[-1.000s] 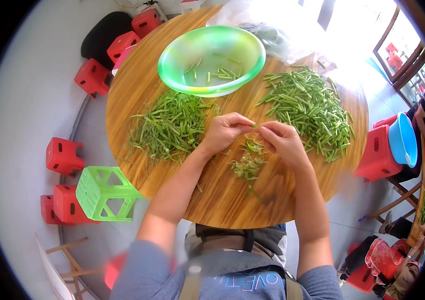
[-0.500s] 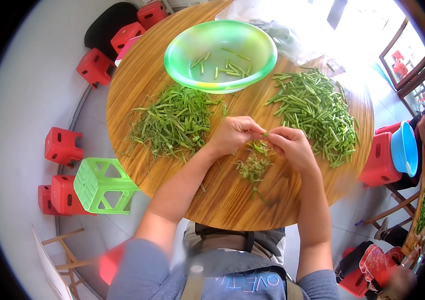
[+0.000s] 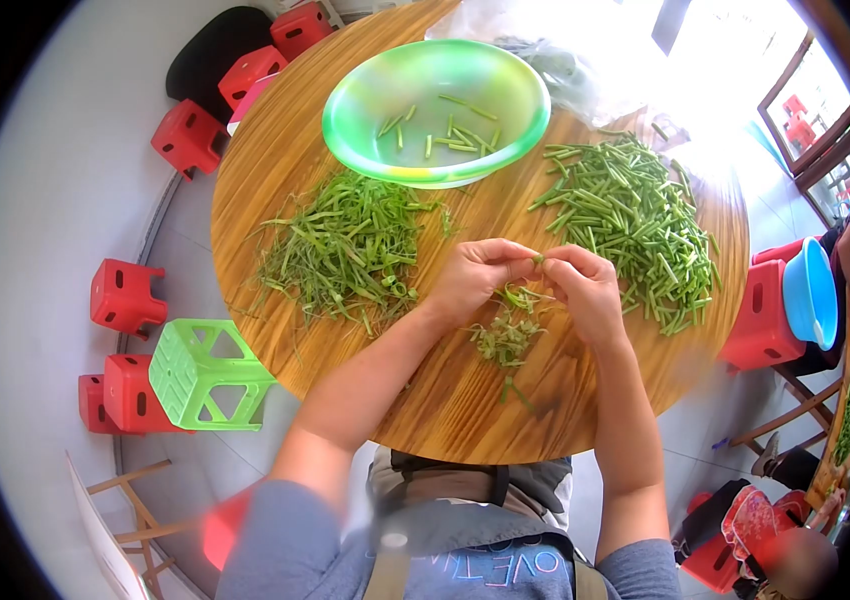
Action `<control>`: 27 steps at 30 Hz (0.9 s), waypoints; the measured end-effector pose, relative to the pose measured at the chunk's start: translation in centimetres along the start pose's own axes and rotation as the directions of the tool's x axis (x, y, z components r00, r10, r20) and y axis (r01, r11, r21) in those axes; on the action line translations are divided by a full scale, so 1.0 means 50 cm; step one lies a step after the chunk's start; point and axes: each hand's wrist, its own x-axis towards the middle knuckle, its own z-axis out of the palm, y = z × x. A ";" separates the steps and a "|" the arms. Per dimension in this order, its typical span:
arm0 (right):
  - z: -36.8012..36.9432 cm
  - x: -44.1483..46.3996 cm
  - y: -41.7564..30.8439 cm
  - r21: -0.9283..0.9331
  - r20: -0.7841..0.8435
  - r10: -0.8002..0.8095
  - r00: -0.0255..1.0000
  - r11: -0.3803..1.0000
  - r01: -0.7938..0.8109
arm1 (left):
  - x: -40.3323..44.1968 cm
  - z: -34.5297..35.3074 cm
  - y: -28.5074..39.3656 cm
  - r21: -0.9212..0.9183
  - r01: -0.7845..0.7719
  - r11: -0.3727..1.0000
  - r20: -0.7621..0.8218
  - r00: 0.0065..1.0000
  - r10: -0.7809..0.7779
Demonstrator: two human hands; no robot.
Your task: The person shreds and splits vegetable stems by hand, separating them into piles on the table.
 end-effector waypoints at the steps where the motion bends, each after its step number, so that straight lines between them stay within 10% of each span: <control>1: 0.002 0.000 0.000 0.017 -0.017 -0.013 1.000 1.000 0.013 | 0.001 0.002 -0.004 -0.051 0.024 0.998 -0.004 1.000 -0.024; 10: 0.008 -0.008 0.007 -0.306 -0.026 -0.170 0.985 0.940 0.154 | 0.006 -0.003 0.006 -0.538 0.040 0.842 -0.051 0.995 -0.080; 16: -0.004 -0.016 -0.010 -0.003 0.116 -0.152 0.982 0.988 0.153 | 0.024 -0.055 -0.003 -0.650 0.021 0.759 -0.001 1.000 -0.028; 20: 0.005 -0.015 -0.004 -0.323 0.223 -0.030 0.974 0.941 0.103 | 0.021 -0.048 0.004 -0.545 0.013 0.838 -0.023 0.999 -0.030; 24: 0.015 -0.006 0.017 -0.452 0.202 -0.271 0.941 0.827 0.335 | 0.016 -0.034 0.009 -0.364 -0.021 0.931 -0.035 0.999 0.009; 27: 0.009 -0.001 0.017 -0.285 0.032 -0.109 0.994 0.952 0.113 | 0.014 -0.035 0.008 -0.149 -0.041 0.988 -0.058 0.998 0.033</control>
